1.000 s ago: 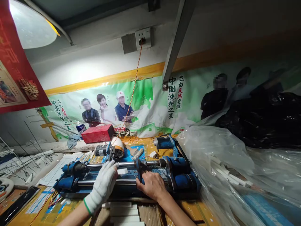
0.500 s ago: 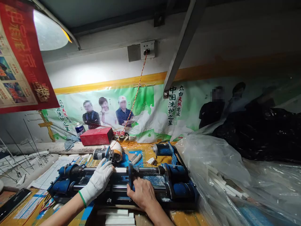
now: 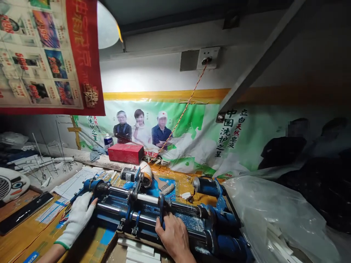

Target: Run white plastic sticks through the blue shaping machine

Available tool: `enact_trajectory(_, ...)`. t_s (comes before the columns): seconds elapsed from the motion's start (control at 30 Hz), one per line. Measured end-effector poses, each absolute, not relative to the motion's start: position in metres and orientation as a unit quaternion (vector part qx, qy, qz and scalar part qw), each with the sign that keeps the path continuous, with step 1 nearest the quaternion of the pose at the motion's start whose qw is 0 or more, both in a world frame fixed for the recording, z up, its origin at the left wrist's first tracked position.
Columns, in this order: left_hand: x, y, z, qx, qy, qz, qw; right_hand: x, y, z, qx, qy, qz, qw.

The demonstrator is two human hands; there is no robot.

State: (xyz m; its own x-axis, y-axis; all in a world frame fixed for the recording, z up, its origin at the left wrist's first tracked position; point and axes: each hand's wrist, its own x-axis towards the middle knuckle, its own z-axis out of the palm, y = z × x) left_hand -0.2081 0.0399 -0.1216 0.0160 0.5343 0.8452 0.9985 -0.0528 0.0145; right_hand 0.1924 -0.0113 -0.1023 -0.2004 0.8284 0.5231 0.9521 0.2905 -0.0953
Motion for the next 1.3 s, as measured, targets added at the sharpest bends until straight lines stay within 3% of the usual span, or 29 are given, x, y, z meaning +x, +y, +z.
enact_trajectory(0.5,-0.177,0.039,-0.118,-0.630,-0.592,-0.368,0.342,0.192,-0.007,-0.105,-0.567,-0.774,-0.119,0.256)
enact_trajectory(0.93,-0.135,0.033,-0.116,-0.682,-0.568,-0.371,0.274,0.190,-0.005,-0.110,-0.569,-0.766,-0.127,0.271)
enact_trajectory(1.3,-0.107,0.030,-0.112,-0.683,-0.569,-0.366,0.276,0.191,-0.006,-0.110,-0.572,-0.768,-0.121,0.263)
